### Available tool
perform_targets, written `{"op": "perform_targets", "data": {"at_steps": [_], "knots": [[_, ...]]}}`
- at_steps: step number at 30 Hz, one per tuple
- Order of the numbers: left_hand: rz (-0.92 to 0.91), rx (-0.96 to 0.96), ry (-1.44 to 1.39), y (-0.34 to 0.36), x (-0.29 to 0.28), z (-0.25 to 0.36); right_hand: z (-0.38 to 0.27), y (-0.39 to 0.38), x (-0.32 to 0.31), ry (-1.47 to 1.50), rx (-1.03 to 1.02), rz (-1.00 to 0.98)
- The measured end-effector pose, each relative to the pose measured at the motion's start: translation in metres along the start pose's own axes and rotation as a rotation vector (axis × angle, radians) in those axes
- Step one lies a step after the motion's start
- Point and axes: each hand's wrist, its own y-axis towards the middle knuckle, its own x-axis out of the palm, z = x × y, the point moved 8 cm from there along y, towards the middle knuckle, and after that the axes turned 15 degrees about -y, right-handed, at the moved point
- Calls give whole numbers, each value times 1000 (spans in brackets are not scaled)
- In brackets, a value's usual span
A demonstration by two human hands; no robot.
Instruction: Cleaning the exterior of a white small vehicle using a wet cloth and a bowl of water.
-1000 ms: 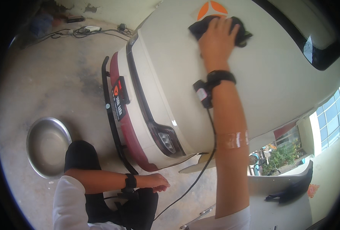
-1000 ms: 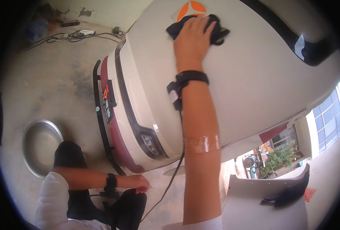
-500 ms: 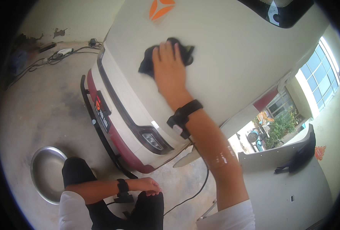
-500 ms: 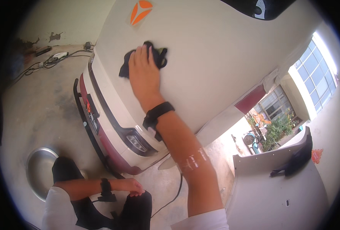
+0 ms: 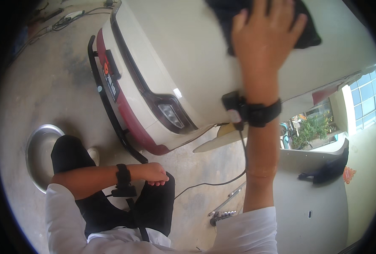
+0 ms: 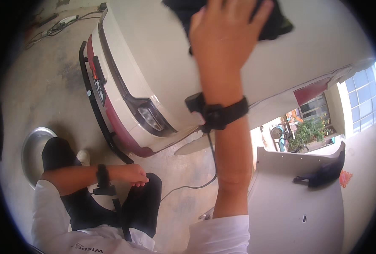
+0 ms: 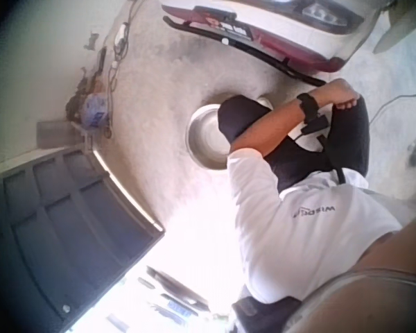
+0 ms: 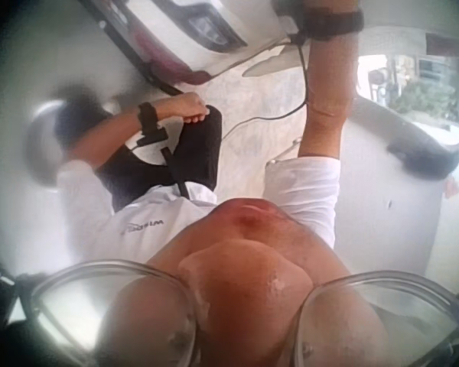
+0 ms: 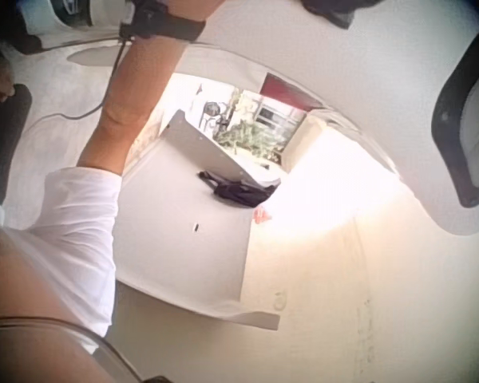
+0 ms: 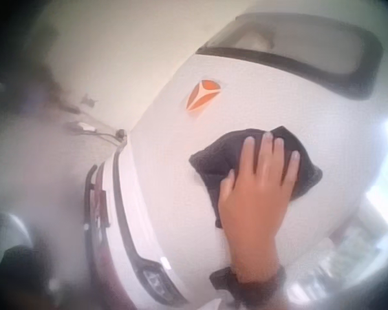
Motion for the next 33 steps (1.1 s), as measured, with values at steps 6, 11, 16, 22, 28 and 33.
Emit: {"op": "perform_targets", "data": {"at_steps": [6, 11, 16, 22, 28, 33], "knots": [[-22, 43, 107, -5, 4, 1, -89, -132, 2, 392, -312, -258], [-34, 34, 104, -22, 13, -7, -25, -140, -12, 334, -182, -288], [-61, -30, 172, -18, 28, -35, 66, -80, -19, 212, 174, 63], [-96, -34, 216, -10, 42, -52, -52, -64, 8, 0, -59, 80], [-125, 215, 504, 7, 61, -26, -169, -149, -4, 274, -198, -96], [-165, 168, 628, 9, 78, -38, -199, -184, -20, 293, -237, -160]]}}
